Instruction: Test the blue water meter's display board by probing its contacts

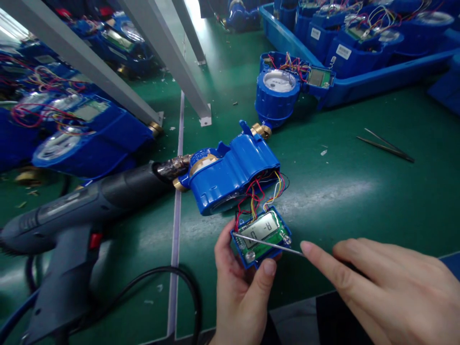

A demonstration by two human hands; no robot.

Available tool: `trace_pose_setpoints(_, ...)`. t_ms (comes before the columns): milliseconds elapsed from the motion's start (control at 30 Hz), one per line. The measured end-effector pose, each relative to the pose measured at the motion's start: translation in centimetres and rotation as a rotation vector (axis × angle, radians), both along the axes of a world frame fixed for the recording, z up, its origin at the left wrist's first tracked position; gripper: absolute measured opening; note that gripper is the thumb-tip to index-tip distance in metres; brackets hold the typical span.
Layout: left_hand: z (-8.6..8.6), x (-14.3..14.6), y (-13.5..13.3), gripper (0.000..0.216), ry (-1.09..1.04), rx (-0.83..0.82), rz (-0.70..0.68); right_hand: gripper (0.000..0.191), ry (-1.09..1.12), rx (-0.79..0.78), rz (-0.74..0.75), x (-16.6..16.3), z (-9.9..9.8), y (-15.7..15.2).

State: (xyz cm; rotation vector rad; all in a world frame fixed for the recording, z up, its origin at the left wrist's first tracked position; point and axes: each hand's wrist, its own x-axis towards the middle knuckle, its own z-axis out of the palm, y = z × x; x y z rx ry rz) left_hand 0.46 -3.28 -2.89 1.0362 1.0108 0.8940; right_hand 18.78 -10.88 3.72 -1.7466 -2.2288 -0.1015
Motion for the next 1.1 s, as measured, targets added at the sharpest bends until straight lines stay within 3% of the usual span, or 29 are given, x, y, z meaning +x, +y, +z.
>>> trace_pose_setpoints(267,0.02,0.14,0.05,0.058,-0.016,0.009,-0.008,0.035,0.030,-0.010,-0.032,0.40,0.15,-0.29)
trace_pose_setpoints(500,0.13,0.10,0.05,0.056,-0.030,0.007,-0.005,0.035,0.040,-0.084,0.051,0.63,-0.19,-0.52)
trace_pose_setpoints(667,0.24,0.11,0.08,0.056,-0.034,0.035,-0.002,0.034,0.059,-0.035,-0.017,0.37,-0.05,-0.55)
trace_pose_setpoints(1100,-0.05,0.00,-0.06,0.055,-0.048,-0.005,-0.010,0.033,0.077,-0.057,-0.010,0.28,-0.27,-0.58)
